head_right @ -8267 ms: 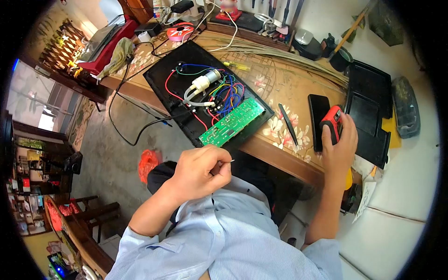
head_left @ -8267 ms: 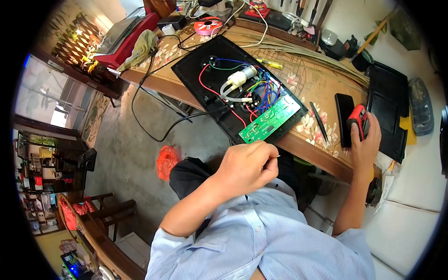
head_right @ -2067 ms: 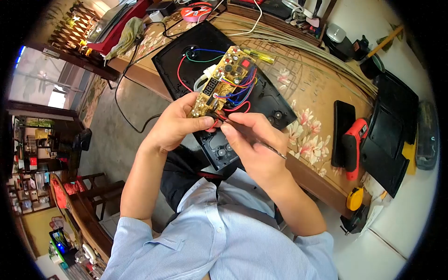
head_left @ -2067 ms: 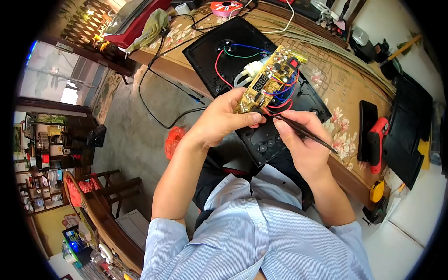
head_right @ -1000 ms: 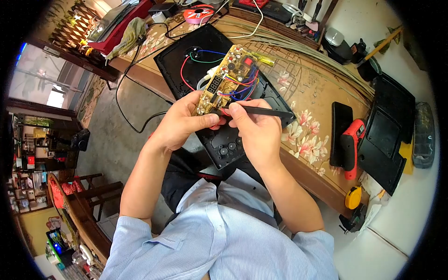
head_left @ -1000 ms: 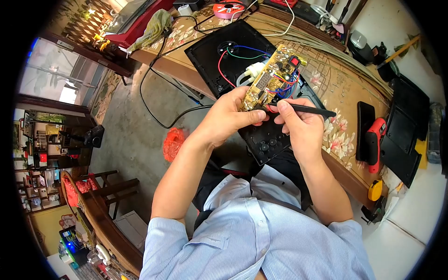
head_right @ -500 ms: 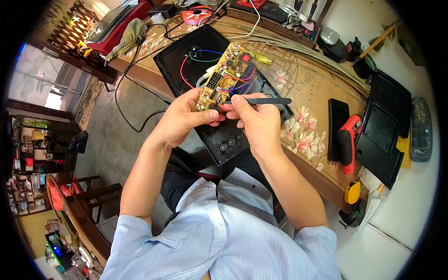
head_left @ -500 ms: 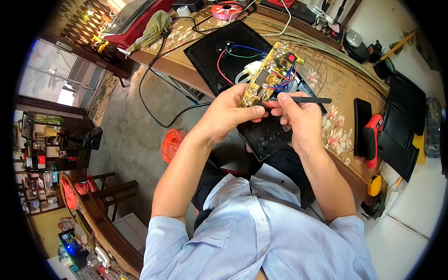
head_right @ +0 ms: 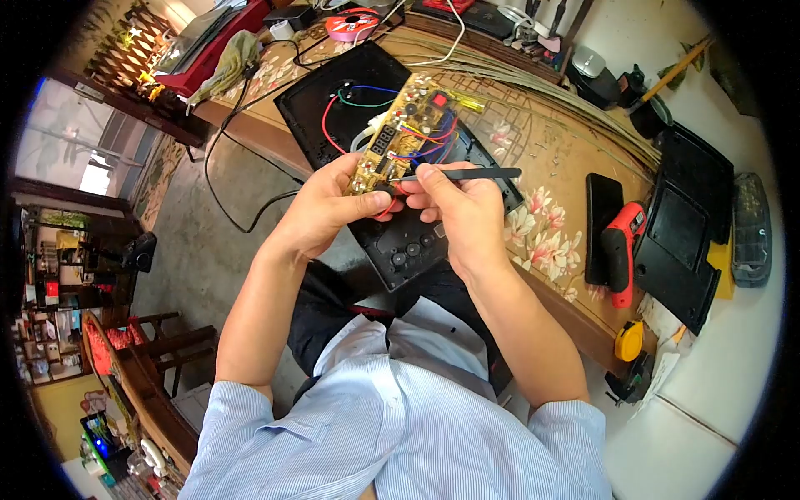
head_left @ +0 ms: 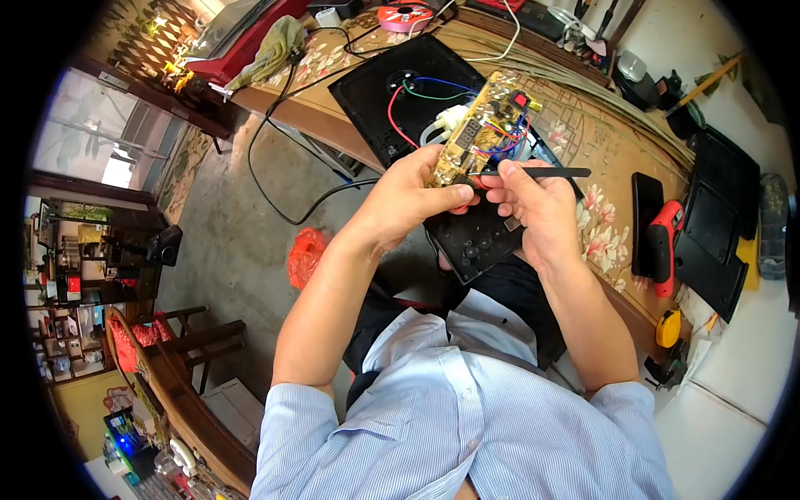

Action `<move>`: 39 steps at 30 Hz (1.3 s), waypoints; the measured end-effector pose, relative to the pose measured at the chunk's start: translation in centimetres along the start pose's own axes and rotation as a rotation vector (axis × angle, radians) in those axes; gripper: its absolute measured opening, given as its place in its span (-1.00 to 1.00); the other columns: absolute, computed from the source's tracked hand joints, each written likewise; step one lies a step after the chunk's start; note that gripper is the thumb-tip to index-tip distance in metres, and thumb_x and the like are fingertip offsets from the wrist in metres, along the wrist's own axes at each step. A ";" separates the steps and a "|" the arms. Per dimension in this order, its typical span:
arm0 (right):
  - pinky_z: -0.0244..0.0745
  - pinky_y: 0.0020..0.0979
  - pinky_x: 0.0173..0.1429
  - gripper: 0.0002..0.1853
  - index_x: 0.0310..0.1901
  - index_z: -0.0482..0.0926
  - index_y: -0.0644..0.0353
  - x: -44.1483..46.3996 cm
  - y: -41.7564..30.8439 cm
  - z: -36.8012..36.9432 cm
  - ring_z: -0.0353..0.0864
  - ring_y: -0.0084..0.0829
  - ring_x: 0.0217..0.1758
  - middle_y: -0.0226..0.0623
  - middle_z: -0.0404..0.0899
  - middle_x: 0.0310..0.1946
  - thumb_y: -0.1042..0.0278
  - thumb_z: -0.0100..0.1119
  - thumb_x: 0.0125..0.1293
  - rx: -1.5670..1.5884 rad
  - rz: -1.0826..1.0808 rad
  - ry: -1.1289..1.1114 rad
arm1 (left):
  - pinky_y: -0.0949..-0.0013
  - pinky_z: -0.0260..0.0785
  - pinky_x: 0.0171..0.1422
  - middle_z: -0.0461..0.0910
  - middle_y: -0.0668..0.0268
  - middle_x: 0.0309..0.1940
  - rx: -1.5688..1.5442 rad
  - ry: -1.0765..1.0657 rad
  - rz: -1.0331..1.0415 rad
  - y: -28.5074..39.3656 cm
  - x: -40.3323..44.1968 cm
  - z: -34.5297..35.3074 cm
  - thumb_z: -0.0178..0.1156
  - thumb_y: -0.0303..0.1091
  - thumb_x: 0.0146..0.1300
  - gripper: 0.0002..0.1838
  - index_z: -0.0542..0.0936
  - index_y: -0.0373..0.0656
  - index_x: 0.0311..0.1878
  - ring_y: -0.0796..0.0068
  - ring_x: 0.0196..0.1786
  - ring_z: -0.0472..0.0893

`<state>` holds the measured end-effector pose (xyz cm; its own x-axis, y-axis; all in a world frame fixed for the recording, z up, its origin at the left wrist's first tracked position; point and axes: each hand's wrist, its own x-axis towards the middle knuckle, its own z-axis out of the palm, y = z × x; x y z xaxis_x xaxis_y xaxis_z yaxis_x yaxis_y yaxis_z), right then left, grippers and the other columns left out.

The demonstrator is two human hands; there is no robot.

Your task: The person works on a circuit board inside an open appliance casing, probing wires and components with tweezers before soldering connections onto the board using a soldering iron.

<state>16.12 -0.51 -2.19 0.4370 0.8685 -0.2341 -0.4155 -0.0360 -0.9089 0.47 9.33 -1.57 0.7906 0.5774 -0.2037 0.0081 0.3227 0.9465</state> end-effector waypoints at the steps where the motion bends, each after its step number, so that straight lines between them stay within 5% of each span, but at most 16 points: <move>1: 0.41 -0.57 -0.36 -0.79 -0.22 0.52 0.30 0.1 -0.2 0.1 0.59 -0.55 -0.41 -0.19 0.67 -0.36 0.31 0.23 0.29 0.007 0.010 0.001 | 0.45 0.48 -0.03 0.60 0.28 -0.14 -0.007 -0.002 0.002 0.3 0.1 0.1 0.29 -0.45 0.18 -0.57 0.44 -0.27 0.11 0.52 -0.15 0.61; 18: 0.52 -0.54 -0.33 -0.79 -0.20 0.48 0.35 -0.3 0.7 0.3 0.61 -0.53 -0.39 -0.18 0.65 -0.36 0.36 0.22 0.31 -0.001 -0.128 0.008 | 0.44 0.49 -0.02 0.61 0.24 -0.13 -0.010 0.009 -0.024 0.4 -0.2 0.0 0.28 -0.47 0.19 -0.61 0.46 -0.28 0.09 0.48 -0.13 0.62; 22: 0.54 -0.56 -0.24 -0.80 -0.18 0.50 0.36 -1.0 1.3 0.4 0.63 -0.59 -0.33 -0.27 0.64 -0.36 0.40 0.22 0.32 -0.375 -0.360 0.032 | 0.43 0.49 -0.03 0.62 0.24 -0.13 -0.020 -0.010 -0.015 0.7 -0.2 -0.1 0.28 -0.48 0.18 -0.59 0.45 -0.28 0.09 0.48 -0.13 0.62; 24: 0.55 -0.55 -0.22 -0.82 -0.16 0.52 0.35 -1.5 1.5 0.9 0.63 -0.62 -0.30 -0.29 0.65 -0.35 0.45 0.24 0.28 -0.211 -0.471 -0.049 | 0.46 0.50 -0.07 0.63 0.27 -0.14 -0.061 -0.010 -0.037 1.1 -0.4 -0.1 0.27 -0.48 0.18 -0.63 0.48 -0.27 0.06 0.51 -0.15 0.63; 28: 0.56 -0.54 -0.21 -0.83 -0.17 0.55 0.32 -1.8 1.4 0.4 0.64 -0.60 -0.32 -0.29 0.65 -0.33 0.49 0.28 0.23 -0.521 -0.722 -0.054 | 0.46 0.51 -0.05 0.62 0.27 -0.13 -0.114 -0.014 -0.071 1.1 -0.2 -0.6 0.28 -0.48 0.17 -0.62 0.48 -0.27 0.06 0.50 -0.14 0.63; 30: 0.56 -0.50 -0.22 -0.82 -0.19 0.57 0.30 -1.3 2.3 0.2 0.67 -0.49 -0.32 -0.26 0.66 -0.33 0.51 0.31 0.19 -0.457 -0.722 -0.052 | 0.38 0.52 0.03 0.60 0.25 -0.05 -0.136 -0.035 -0.076 0.8 -0.1 -0.8 0.32 -0.49 0.14 -0.49 0.41 -0.26 0.17 0.47 -0.07 0.62; 33: 0.55 -0.39 -0.22 -0.80 -0.23 0.59 0.27 -0.5 2.0 0.0 0.67 -0.25 -0.30 -0.19 0.65 -0.30 0.55 0.36 0.07 -0.629 -1.007 -0.083 | 0.38 0.52 0.04 0.60 0.27 -0.06 -0.125 -0.036 -0.081 0.8 0.1 -0.8 0.32 -0.49 0.13 -0.50 0.43 -0.25 0.15 0.47 -0.07 0.61; 39: 0.55 -0.34 -0.18 -0.81 -0.24 0.58 0.27 -0.3 1.7 -0.2 0.66 -0.19 -0.28 -0.19 0.66 -0.28 0.56 0.33 0.08 -0.703 -1.093 -0.100 | 0.39 0.51 0.01 0.60 0.28 -0.09 -0.106 -0.016 -0.074 0.9 -0.1 -0.5 0.34 -0.46 0.13 -0.52 0.45 -0.24 0.13 0.48 -0.09 0.61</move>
<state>15.42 -0.96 -3.75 0.2077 0.6444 0.7359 0.6324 0.4854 -0.6036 0.09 9.88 -0.85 0.8001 0.5371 -0.2671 0.0025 0.4422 0.8969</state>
